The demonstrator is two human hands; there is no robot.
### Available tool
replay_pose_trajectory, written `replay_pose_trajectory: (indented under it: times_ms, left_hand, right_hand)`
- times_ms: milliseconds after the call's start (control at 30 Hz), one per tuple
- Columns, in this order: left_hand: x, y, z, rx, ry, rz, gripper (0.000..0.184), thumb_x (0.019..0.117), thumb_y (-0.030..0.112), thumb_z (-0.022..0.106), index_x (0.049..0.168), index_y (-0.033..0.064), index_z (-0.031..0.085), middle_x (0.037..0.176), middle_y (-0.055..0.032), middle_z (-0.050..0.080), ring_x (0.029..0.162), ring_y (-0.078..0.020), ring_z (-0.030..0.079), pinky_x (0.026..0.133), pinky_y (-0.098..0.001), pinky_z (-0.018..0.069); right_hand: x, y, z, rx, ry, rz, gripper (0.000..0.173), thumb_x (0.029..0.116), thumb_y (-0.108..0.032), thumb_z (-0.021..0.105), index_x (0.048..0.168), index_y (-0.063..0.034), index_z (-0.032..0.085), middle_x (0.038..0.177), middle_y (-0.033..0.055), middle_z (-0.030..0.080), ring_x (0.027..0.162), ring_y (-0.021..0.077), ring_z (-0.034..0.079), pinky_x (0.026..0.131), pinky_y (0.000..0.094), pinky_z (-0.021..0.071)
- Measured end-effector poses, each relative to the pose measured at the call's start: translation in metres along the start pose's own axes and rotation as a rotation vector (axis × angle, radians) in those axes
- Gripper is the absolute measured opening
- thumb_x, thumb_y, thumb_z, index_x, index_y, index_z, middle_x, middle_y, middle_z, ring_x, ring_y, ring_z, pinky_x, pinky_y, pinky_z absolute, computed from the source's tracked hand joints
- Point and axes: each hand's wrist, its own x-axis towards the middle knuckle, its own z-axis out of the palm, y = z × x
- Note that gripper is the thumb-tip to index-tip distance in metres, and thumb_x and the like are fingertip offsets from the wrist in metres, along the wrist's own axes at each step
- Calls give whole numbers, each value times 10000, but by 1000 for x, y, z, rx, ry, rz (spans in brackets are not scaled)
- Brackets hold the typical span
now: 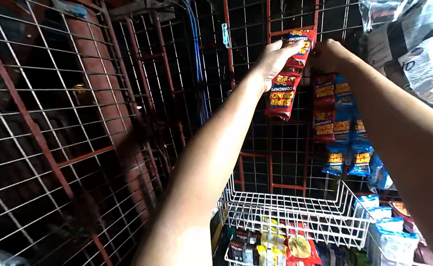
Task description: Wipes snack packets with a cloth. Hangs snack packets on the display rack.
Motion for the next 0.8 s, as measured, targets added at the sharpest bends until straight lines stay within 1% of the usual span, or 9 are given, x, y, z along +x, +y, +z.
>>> replay_pose_trajectory:
  times_ms: [67,200,267,333,433,533,600,700,800]
  left_hand:
    - [7,-2,2,1,31,6,412,1077,260,514,1417,27,505,1216,-134,645,1054,-167,656,913,-331,551]
    - [16,-11,2,6,71,8,479,1078,247,515,1500,40,419,1335,-160,601,1168,-201,625,990,-359,522]
    - [21,-15,1,10,74,2,547,1080,247,511,1557,46,332,1406,-175,559,1230,-220,599,1031,-374,502]
    - [22,-16,2,12,86,8,521,1082,237,506,1540,40,355,1391,-170,570,1221,-210,604,1030,-366,503]
    - [24,-18,2,46,97,-11,441,1079,234,513,1474,44,462,1359,-162,589,1207,-214,595,1017,-385,489]
    - [29,-24,1,73,94,-30,443,1073,227,527,1472,46,459,1350,-168,591,1197,-223,601,1005,-395,498]
    - [32,-25,3,75,105,-35,449,1070,227,535,1474,48,454,1351,-171,590,1193,-227,607,1001,-396,505]
    - [33,-25,8,69,113,-24,431,1069,215,536,1458,42,469,1338,-178,592,1183,-234,606,991,-402,502]
    - [32,-25,10,71,91,-28,427,1068,214,536,1456,45,476,1349,-178,588,1205,-242,596,1011,-414,490]
  right_hand:
    - [1,-1,2,-59,-68,12,333,956,-183,705,1210,28,666,1162,332,652,1130,548,600,941,765,413]
    - [-10,-28,-5,-197,-157,57,376,949,-304,721,1063,53,684,1095,328,655,1091,540,605,882,765,421]
    - [-17,-40,-8,-192,-97,67,393,981,-291,652,1163,58,645,1170,347,634,1146,567,582,889,777,409]
    - [-20,-45,-9,-169,-54,86,382,1001,-245,624,1218,69,620,1215,356,619,1178,572,567,906,779,402]
    - [-16,-38,-6,-218,-68,131,351,1005,-228,625,1186,73,640,1215,359,622,1184,575,567,896,783,408]
    - [-8,-27,-5,-233,-126,125,348,990,-213,655,1177,80,644,1225,361,613,1196,571,558,916,780,402]
    - [-2,-18,-2,-224,-181,68,344,970,-216,696,1108,96,652,1150,357,633,1134,561,589,905,769,418]
    - [-4,-17,-3,-212,-273,32,322,983,-192,682,1057,119,640,1082,347,636,1076,528,610,906,728,428]
    - [-5,-18,-5,-242,-337,22,306,997,-187,659,957,114,626,970,306,629,963,465,620,838,677,439]
